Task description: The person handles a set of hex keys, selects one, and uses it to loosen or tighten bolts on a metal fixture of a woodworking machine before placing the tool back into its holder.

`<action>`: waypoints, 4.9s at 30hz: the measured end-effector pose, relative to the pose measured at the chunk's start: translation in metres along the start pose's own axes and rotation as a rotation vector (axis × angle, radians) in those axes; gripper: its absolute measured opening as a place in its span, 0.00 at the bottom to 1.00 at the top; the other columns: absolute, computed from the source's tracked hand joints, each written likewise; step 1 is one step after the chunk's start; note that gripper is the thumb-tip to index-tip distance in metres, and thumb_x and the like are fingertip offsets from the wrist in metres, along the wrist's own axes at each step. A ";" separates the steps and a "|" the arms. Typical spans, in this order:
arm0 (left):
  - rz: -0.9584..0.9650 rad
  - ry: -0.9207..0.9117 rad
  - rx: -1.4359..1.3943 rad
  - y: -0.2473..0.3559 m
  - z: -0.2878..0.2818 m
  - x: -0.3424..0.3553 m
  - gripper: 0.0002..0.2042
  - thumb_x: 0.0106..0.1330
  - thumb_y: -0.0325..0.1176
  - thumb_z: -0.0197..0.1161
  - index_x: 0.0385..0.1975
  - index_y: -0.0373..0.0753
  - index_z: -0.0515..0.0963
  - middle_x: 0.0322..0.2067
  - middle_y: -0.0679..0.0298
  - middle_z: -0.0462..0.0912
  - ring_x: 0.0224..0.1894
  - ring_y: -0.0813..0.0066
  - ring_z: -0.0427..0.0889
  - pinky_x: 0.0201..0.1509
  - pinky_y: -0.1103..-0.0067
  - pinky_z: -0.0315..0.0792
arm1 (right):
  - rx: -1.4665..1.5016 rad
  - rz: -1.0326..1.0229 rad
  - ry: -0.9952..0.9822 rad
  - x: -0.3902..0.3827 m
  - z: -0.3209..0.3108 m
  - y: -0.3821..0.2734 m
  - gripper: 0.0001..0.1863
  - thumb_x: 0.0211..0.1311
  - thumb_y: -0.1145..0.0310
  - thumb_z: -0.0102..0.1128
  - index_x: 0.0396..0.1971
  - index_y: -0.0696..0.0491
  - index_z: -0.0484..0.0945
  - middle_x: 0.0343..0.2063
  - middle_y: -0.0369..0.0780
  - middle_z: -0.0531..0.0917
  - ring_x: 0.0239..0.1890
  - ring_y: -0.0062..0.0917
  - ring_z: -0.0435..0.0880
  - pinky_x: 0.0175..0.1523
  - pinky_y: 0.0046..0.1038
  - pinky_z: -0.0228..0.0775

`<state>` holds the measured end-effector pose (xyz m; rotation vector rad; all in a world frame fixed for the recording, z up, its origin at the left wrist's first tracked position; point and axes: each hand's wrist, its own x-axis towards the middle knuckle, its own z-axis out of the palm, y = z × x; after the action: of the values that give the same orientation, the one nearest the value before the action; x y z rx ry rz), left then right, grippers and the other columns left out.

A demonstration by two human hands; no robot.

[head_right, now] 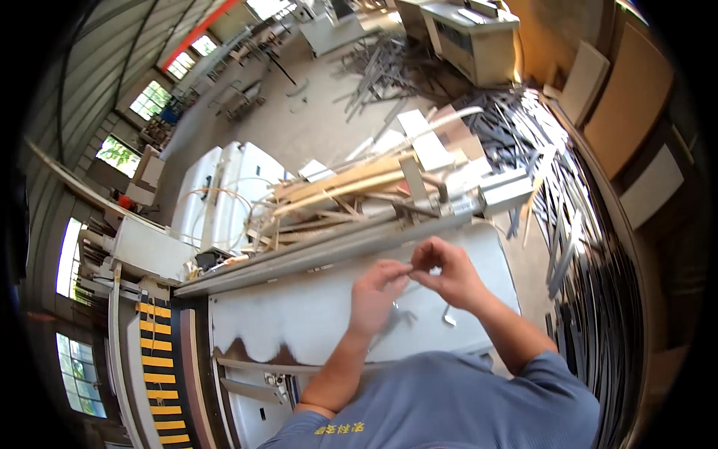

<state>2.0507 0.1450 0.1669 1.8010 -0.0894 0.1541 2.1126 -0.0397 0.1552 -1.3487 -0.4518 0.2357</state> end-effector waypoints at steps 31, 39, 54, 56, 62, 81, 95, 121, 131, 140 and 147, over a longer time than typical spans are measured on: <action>0.100 -0.127 0.100 -0.055 -0.020 0.030 0.09 0.67 0.26 0.69 0.45 0.32 0.86 0.41 0.59 0.89 0.41 0.74 0.87 0.45 0.78 0.79 | 0.227 0.350 -0.075 0.026 -0.014 0.076 0.05 0.61 0.75 0.72 0.34 0.59 0.83 0.30 0.38 0.87 0.31 0.17 0.82 0.38 0.21 0.74; -0.206 0.118 -0.056 -0.114 -0.037 0.074 0.08 0.66 0.26 0.71 0.43 0.35 0.87 0.37 0.69 0.88 0.40 0.83 0.84 0.46 0.82 0.77 | 0.151 0.365 0.001 0.028 -0.033 0.100 0.10 0.66 0.72 0.68 0.45 0.60 0.83 0.33 0.38 0.88 0.33 0.19 0.85 0.40 0.23 0.78; 0.025 0.097 0.243 -0.159 -0.028 0.144 0.08 0.60 0.24 0.71 0.39 0.31 0.86 0.31 0.60 0.89 0.32 0.75 0.86 0.41 0.79 0.79 | -0.013 0.477 0.129 -0.012 -0.077 0.145 0.11 0.68 0.71 0.63 0.46 0.59 0.83 0.34 0.36 0.87 0.33 0.17 0.83 0.42 0.23 0.77; 0.051 0.029 0.311 -0.158 -0.025 0.138 0.08 0.60 0.25 0.71 0.38 0.33 0.86 0.32 0.58 0.89 0.31 0.73 0.86 0.40 0.77 0.78 | -0.009 0.494 0.137 -0.015 -0.079 0.147 0.11 0.68 0.71 0.62 0.46 0.60 0.83 0.34 0.36 0.87 0.33 0.17 0.83 0.42 0.23 0.77; 0.047 0.004 0.331 -0.156 -0.020 0.136 0.08 0.59 0.26 0.71 0.38 0.33 0.87 0.33 0.56 0.88 0.32 0.68 0.86 0.40 0.76 0.78 | -0.010 0.511 0.142 -0.015 -0.075 0.152 0.10 0.69 0.71 0.62 0.46 0.60 0.83 0.34 0.36 0.87 0.33 0.17 0.83 0.42 0.23 0.77; -0.050 -0.095 0.207 -0.186 -0.031 0.152 0.10 0.62 0.24 0.74 0.42 0.31 0.88 0.37 0.64 0.89 0.38 0.81 0.84 0.46 0.83 0.77 | -0.130 0.354 0.069 0.008 -0.035 0.149 0.10 0.69 0.71 0.61 0.45 0.59 0.84 0.34 0.40 0.88 0.36 0.23 0.87 0.44 0.27 0.79; -0.180 -0.161 0.190 -0.175 -0.027 0.153 0.13 0.63 0.22 0.72 0.47 0.30 0.84 0.39 0.63 0.89 0.40 0.78 0.85 0.49 0.81 0.79 | -1.079 -0.117 0.035 0.053 -0.011 0.157 0.26 0.63 0.70 0.59 0.63 0.52 0.73 0.26 0.43 0.85 0.29 0.40 0.86 0.34 0.41 0.77; 0.111 -0.154 0.586 -0.134 -0.022 0.150 0.09 0.60 0.26 0.72 0.40 0.33 0.88 0.35 0.55 0.88 0.35 0.66 0.87 0.44 0.75 0.78 | -1.128 -0.161 0.063 0.056 -0.011 0.158 0.27 0.59 0.71 0.59 0.61 0.51 0.76 0.21 0.41 0.85 0.25 0.37 0.86 0.31 0.39 0.77; 0.154 -0.178 0.695 -0.128 -0.023 0.155 0.09 0.60 0.29 0.72 0.39 0.35 0.89 0.34 0.53 0.88 0.37 0.58 0.88 0.45 0.72 0.79 | -1.110 -0.126 0.054 0.055 -0.011 0.159 0.28 0.58 0.71 0.59 0.62 0.51 0.75 0.21 0.42 0.85 0.24 0.38 0.85 0.31 0.40 0.77; 0.205 -0.252 0.755 -0.130 -0.021 0.162 0.09 0.60 0.27 0.71 0.39 0.36 0.89 0.33 0.53 0.87 0.36 0.57 0.88 0.43 0.71 0.79 | -1.088 -0.096 0.051 0.055 -0.010 0.156 0.28 0.59 0.71 0.58 0.62 0.51 0.75 0.21 0.42 0.85 0.26 0.39 0.86 0.32 0.41 0.77; 0.160 -0.242 0.706 -0.135 -0.020 0.165 0.09 0.59 0.28 0.72 0.38 0.33 0.88 0.33 0.53 0.89 0.32 0.65 0.88 0.40 0.74 0.79 | -0.906 -0.072 0.067 0.050 -0.012 0.154 0.27 0.60 0.73 0.58 0.62 0.49 0.75 0.30 0.43 0.87 0.32 0.39 0.87 0.37 0.41 0.79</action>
<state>2.2321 0.1998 0.0674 2.5128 -0.3920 0.0836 2.1769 0.0037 0.0120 -2.2089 -0.5779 -0.1001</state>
